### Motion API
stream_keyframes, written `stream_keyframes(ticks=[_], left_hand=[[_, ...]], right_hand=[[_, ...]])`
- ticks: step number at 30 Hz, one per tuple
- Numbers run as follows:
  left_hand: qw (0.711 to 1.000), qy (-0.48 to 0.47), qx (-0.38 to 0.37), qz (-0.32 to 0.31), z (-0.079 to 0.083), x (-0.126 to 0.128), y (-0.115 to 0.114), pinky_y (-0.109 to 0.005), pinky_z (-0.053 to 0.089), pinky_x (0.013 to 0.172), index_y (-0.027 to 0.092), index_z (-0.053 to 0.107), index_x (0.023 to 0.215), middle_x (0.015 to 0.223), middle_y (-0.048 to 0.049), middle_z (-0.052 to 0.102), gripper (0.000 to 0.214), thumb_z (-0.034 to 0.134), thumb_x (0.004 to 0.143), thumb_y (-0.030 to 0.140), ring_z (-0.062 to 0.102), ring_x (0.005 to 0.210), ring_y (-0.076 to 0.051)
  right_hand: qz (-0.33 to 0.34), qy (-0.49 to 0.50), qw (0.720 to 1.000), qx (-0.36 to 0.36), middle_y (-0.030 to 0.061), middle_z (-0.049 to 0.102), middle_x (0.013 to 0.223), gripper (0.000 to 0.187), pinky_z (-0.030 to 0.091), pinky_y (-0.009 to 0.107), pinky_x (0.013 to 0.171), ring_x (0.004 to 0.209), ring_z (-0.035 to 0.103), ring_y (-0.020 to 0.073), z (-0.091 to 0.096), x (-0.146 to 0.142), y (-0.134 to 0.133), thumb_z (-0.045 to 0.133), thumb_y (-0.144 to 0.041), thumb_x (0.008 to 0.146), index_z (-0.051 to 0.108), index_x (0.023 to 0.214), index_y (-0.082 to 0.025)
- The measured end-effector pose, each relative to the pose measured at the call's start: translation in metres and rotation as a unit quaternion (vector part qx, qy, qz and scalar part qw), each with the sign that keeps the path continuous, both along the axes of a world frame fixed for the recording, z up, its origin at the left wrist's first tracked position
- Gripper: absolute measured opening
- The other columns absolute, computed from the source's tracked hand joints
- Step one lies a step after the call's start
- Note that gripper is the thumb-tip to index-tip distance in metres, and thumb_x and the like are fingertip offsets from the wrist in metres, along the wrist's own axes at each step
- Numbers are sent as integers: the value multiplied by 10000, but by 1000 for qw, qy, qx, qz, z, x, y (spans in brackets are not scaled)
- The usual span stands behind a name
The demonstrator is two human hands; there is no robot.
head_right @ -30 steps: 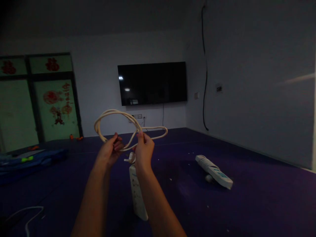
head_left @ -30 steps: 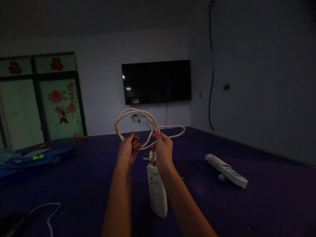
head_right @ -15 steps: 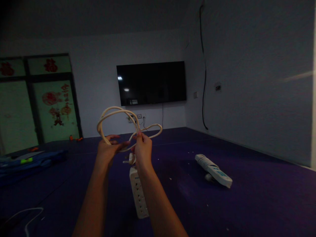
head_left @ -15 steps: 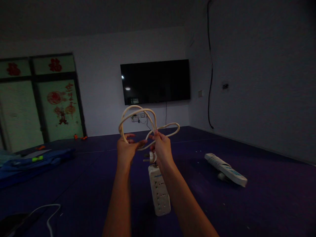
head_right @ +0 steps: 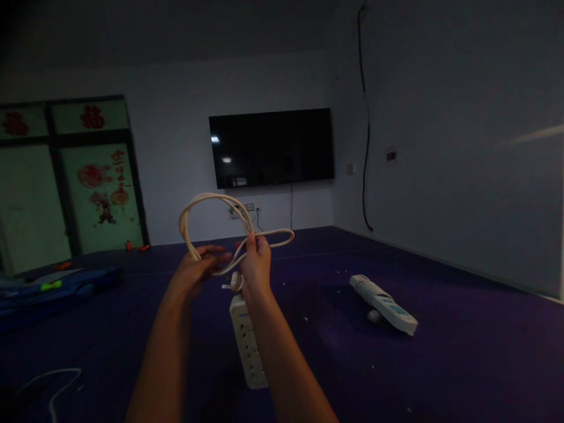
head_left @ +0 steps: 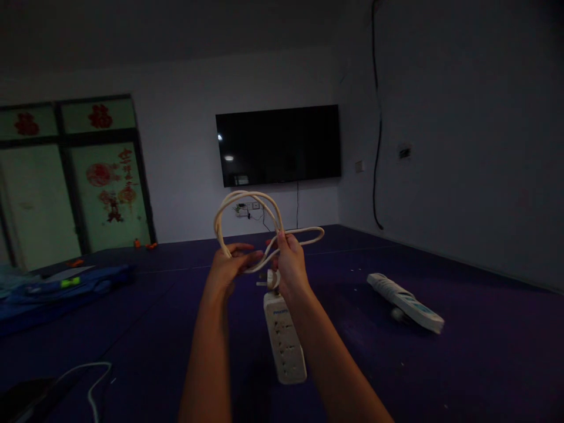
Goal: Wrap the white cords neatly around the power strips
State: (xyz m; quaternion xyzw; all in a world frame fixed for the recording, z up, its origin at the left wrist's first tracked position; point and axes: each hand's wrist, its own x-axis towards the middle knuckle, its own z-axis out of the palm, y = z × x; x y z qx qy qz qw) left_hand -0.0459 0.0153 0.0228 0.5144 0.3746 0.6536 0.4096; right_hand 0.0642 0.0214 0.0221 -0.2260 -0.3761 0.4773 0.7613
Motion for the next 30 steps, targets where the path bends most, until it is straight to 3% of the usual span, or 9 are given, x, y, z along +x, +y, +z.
stream_keyframes(ticks=[4, 6, 10, 14, 19, 25, 30], left_hand=[[984, -98, 34, -145, 1, -3, -2, -224, 466, 537, 119, 652, 791, 480, 81, 492, 372, 832, 499, 265, 431, 410, -39], [962, -152, 81, -212, -1, -1, -1, -257, 503, 635, 131, 652, 843, 541, 72, 510, 418, 832, 510, 310, 489, 491, -55], [934, -197, 165, -248, -8, 14, 6, -345, 486, 874, 175, 660, 914, 779, -6, 645, 558, 866, 430, 363, 627, 833, -168], [955, -129, 165, -209, -11, 32, 9, -341, 462, 905, 155, 702, 831, 949, -90, 700, 475, 835, 477, 443, 623, 994, -243], [972, -100, 155, -146, -9, 38, 11, -362, 459, 901, 144, 697, 615, 790, -119, 730, 442, 675, 643, 585, 598, 1075, -274], [980, -137, 114, -93, -8, 33, 21, -350, 499, 821, 130, 657, 510, 666, -126, 713, 502, 646, 648, 613, 663, 930, -272], [980, -173, 95, -30, -8, 36, 24, -286, 506, 660, 137, 606, 465, 545, -79, 667, 501, 645, 647, 602, 682, 681, -206]], right_hand=[[2, 24, 1000, -10, -77, 527, 520, 182, 205, 163, 325, 315, 300, 27, 1, 6, 2, 533, -322, 820, 464, 719, -187], [22, 48, 998, -33, -69, 528, 519, 207, 213, 166, 326, 317, 305, 31, 2, 8, 4, 536, -331, 823, 454, 700, -187], [80, 107, 989, -67, -64, 491, 497, 259, 230, 157, 332, 329, 315, 31, 3, 8, 6, 535, -338, 835, 422, 656, -189], [80, 106, 990, -48, -75, 442, 485, 256, 223, 154, 330, 325, 294, 27, 2, 10, 8, 508, -324, 850, 418, 651, -190], [58, 59, 996, -38, -87, 438, 484, 265, 237, 163, 326, 316, 288, 28, 3, 13, 6, 528, -370, 830, 417, 664, -196], [-1, 28, 999, -27, -95, 474, 474, 266, 246, 160, 318, 319, 334, 41, 0, 3, 5, 600, -413, 765, 455, 727, -194], [-21, -30, 999, 4, -92, 475, 499, 286, 224, 171, 316, 315, 325, 45, -5, 4, 13, 588, -454, 748, 481, 766, -189]])
